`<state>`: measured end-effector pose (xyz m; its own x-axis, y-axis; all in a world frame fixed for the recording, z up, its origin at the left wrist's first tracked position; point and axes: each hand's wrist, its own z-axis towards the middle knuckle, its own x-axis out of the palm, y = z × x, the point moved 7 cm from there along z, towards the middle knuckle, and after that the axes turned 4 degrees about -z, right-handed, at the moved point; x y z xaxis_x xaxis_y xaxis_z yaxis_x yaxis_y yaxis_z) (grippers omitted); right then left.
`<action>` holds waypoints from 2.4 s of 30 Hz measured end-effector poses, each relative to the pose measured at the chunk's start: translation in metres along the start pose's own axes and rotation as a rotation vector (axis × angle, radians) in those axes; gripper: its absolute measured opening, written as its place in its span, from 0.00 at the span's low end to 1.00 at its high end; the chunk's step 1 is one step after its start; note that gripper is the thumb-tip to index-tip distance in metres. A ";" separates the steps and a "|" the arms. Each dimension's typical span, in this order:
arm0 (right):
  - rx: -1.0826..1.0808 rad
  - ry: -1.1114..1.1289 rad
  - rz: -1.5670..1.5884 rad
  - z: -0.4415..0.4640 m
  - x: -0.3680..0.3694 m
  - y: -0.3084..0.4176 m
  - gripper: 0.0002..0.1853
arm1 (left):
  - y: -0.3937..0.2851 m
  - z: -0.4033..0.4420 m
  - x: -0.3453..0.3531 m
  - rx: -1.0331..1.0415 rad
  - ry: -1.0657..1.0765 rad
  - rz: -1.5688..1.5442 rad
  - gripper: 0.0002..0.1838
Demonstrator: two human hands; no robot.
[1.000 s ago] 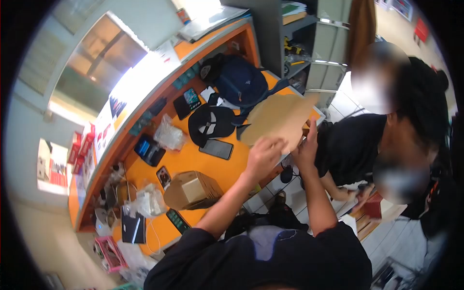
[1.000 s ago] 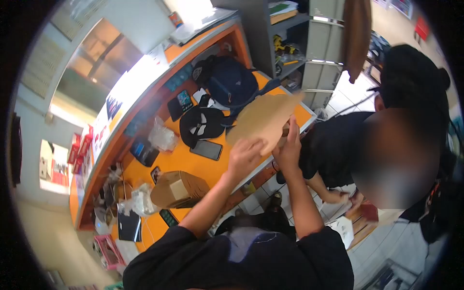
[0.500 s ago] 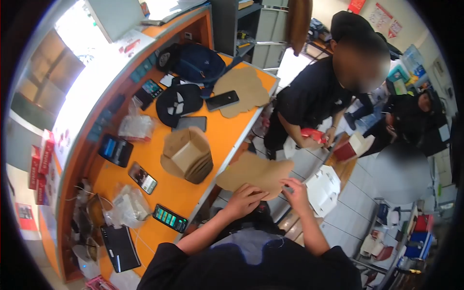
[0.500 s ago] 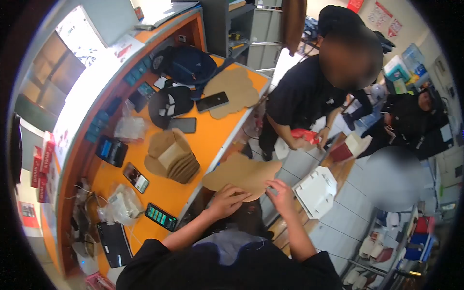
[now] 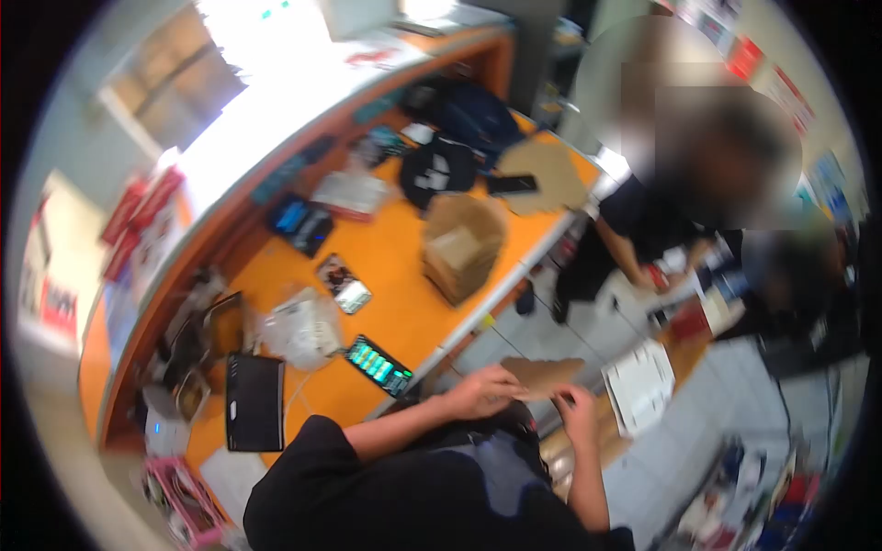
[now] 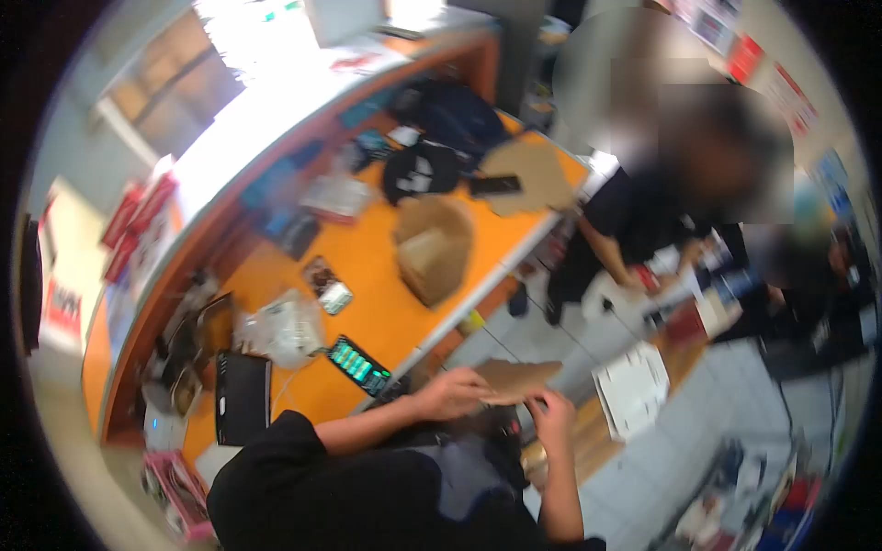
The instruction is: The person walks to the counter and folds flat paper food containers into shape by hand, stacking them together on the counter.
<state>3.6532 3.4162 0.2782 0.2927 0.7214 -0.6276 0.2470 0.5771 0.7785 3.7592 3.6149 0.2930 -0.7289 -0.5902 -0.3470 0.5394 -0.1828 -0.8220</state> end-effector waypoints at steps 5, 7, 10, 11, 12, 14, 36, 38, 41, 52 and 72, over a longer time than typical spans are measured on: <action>0.023 0.024 0.023 -0.006 0.026 -0.009 0.07 | 0.003 -0.015 -0.003 -0.059 0.018 -0.039 0.21; 0.046 0.012 0.015 -0.010 0.026 -0.016 0.06 | -0.002 -0.015 -0.011 -0.068 0.025 -0.032 0.20; -0.186 -0.034 -0.164 -0.005 0.004 0.029 0.06 | -0.008 -0.014 -0.023 -0.169 -0.003 -0.110 0.32; -0.267 -0.038 -0.236 -0.001 0.002 0.041 0.06 | -0.010 -0.007 -0.026 -0.183 0.016 -0.110 0.34; -0.389 0.031 -0.299 0.002 0.009 0.054 0.06 | -0.019 0.005 -0.031 -0.201 0.037 -0.111 0.37; -0.624 0.177 -0.419 0.002 0.024 0.079 0.07 | -0.036 0.025 -0.033 -0.336 0.226 -0.044 0.43; -0.760 -0.180 0.072 0.021 -0.019 0.207 0.08 | -0.099 0.036 -0.109 -0.279 -0.146 -0.187 0.10; -0.739 -0.183 0.128 0.022 -0.024 0.216 0.07 | -0.100 0.037 -0.116 -0.310 -0.138 -0.279 0.12; -0.604 -0.223 0.262 0.024 -0.028 0.215 0.06 | -0.091 0.033 -0.123 -0.218 -0.402 -0.801 0.19; -0.512 -0.280 0.379 0.026 -0.024 0.228 0.13 | -0.093 0.019 -0.099 -0.378 -0.235 -0.839 0.21; -1.307 -0.056 -0.080 -0.009 -0.077 0.292 0.18 | -0.145 0.036 -0.095 -0.323 0.027 -0.913 0.18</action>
<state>3.6940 3.5325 0.5542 0.3644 0.6692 -0.6476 -0.7978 0.5831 0.1536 3.7653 3.6686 0.4612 -0.8211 -0.3088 0.4800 -0.3788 -0.3343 -0.8630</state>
